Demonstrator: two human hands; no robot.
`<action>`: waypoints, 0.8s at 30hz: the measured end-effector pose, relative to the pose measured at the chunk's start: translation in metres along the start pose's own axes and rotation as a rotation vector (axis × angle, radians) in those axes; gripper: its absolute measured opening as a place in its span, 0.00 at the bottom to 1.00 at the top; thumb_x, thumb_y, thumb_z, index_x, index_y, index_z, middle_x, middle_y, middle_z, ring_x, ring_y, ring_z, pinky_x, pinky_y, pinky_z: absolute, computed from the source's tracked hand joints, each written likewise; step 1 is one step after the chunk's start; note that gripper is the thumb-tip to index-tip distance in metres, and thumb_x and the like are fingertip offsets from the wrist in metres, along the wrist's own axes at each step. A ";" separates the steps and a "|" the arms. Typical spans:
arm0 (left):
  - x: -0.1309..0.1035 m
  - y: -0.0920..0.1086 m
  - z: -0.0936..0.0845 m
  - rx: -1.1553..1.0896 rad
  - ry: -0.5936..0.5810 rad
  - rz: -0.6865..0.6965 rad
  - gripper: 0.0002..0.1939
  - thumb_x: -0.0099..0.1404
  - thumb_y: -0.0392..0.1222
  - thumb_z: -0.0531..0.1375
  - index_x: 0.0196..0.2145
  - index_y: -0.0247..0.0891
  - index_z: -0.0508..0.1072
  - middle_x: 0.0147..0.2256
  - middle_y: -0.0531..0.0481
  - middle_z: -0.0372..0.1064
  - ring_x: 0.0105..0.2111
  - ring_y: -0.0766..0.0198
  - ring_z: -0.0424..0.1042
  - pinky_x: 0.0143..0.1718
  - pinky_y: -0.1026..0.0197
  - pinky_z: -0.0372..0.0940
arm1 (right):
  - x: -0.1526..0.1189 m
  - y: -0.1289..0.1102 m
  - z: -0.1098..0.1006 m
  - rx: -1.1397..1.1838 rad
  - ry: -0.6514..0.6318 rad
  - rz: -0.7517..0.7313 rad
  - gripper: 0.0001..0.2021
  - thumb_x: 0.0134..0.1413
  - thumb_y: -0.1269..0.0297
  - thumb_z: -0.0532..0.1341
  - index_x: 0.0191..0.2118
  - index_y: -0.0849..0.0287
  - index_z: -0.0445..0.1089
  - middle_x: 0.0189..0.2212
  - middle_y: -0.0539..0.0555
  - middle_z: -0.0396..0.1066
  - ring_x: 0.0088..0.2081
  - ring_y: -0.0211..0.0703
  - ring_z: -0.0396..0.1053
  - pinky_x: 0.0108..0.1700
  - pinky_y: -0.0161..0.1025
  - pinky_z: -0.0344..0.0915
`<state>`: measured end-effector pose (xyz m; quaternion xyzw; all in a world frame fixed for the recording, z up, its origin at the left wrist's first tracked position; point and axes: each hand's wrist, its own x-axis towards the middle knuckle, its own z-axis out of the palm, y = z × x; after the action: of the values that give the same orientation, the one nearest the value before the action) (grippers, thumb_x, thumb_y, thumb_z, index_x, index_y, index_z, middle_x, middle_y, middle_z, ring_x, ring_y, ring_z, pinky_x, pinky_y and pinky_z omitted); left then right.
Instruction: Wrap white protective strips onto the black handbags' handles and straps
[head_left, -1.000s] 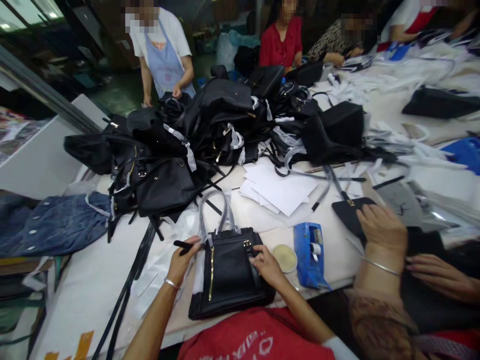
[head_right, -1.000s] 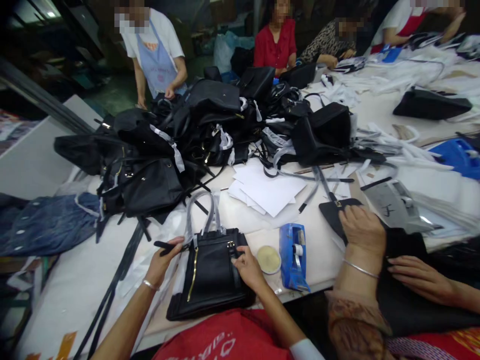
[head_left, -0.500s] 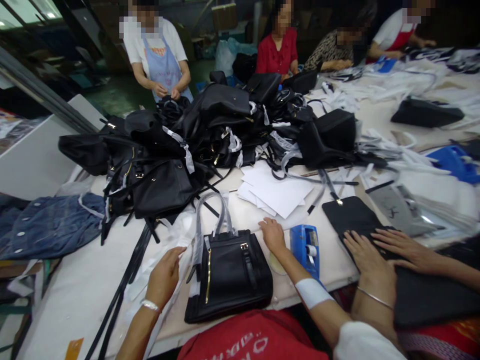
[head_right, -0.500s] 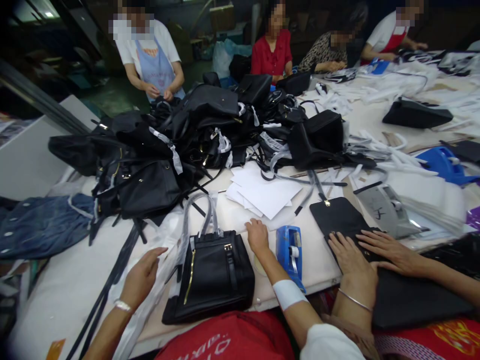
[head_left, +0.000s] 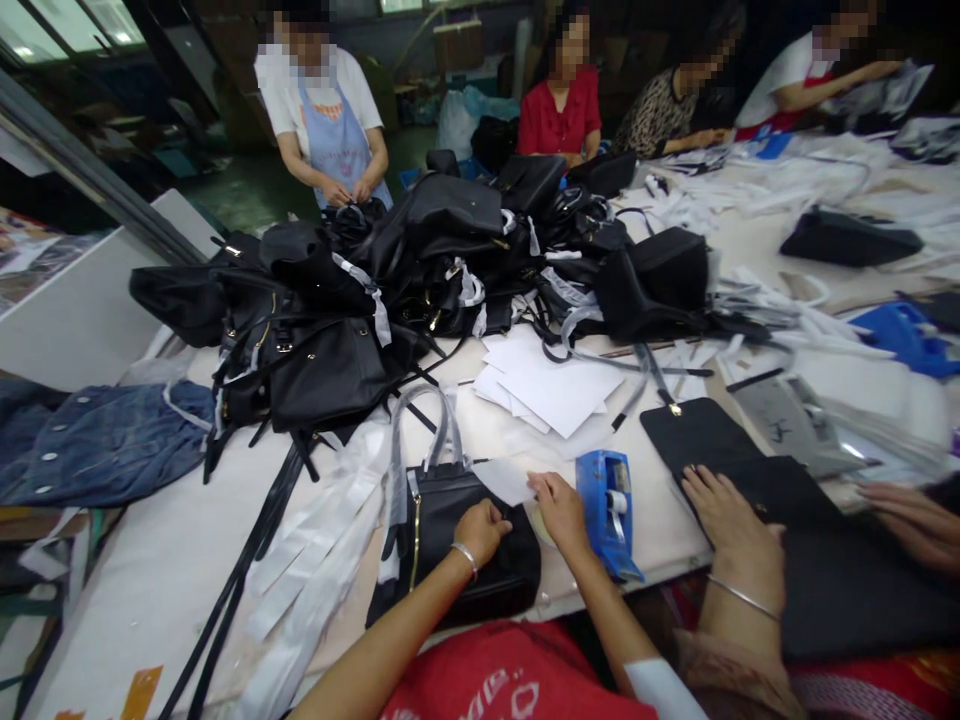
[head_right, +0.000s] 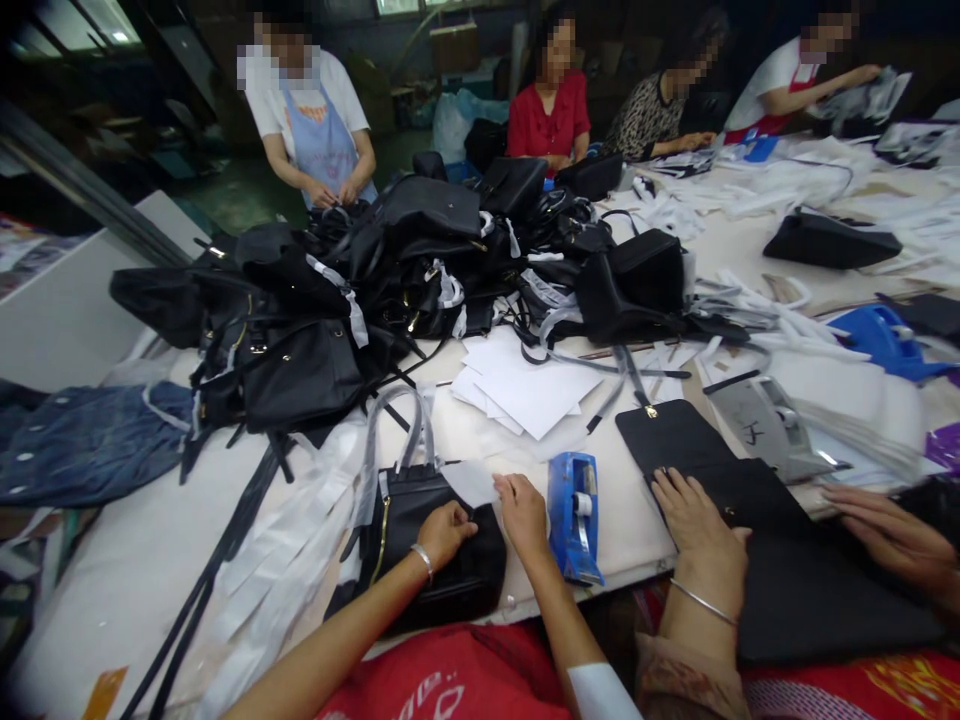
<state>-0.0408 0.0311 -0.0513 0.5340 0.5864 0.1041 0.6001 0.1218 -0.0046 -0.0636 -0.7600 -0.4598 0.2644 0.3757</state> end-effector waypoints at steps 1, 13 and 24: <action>-0.002 0.001 0.000 -0.062 -0.016 -0.021 0.15 0.46 0.46 0.66 0.22 0.38 0.62 0.22 0.53 0.66 0.30 0.59 0.70 0.34 0.60 0.60 | -0.003 0.005 0.002 0.082 0.081 0.081 0.15 0.54 0.54 0.55 0.37 0.58 0.70 0.36 0.55 0.73 0.37 0.45 0.69 0.42 0.41 0.63; -0.043 0.010 -0.022 -0.297 0.096 0.328 0.11 0.55 0.46 0.61 0.32 0.37 0.72 0.32 0.50 0.69 0.33 0.63 0.68 0.38 0.62 0.62 | -0.028 -0.024 0.022 1.137 -0.210 0.605 0.15 0.37 0.65 0.65 0.36 0.59 0.68 0.31 0.53 0.73 0.32 0.41 0.71 0.36 0.37 0.67; -0.047 0.005 -0.023 0.082 0.139 0.295 0.14 0.63 0.49 0.51 0.34 0.38 0.72 0.32 0.49 0.71 0.33 0.61 0.69 0.37 0.61 0.61 | -0.060 -0.032 0.007 0.856 -0.414 0.368 0.16 0.43 0.62 0.60 0.41 0.55 0.63 0.32 0.51 0.72 0.30 0.41 0.70 0.31 0.37 0.65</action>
<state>-0.0709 0.0103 -0.0138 0.6297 0.5455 0.2039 0.5140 0.0746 -0.0466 -0.0386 -0.5379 -0.2334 0.6360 0.5017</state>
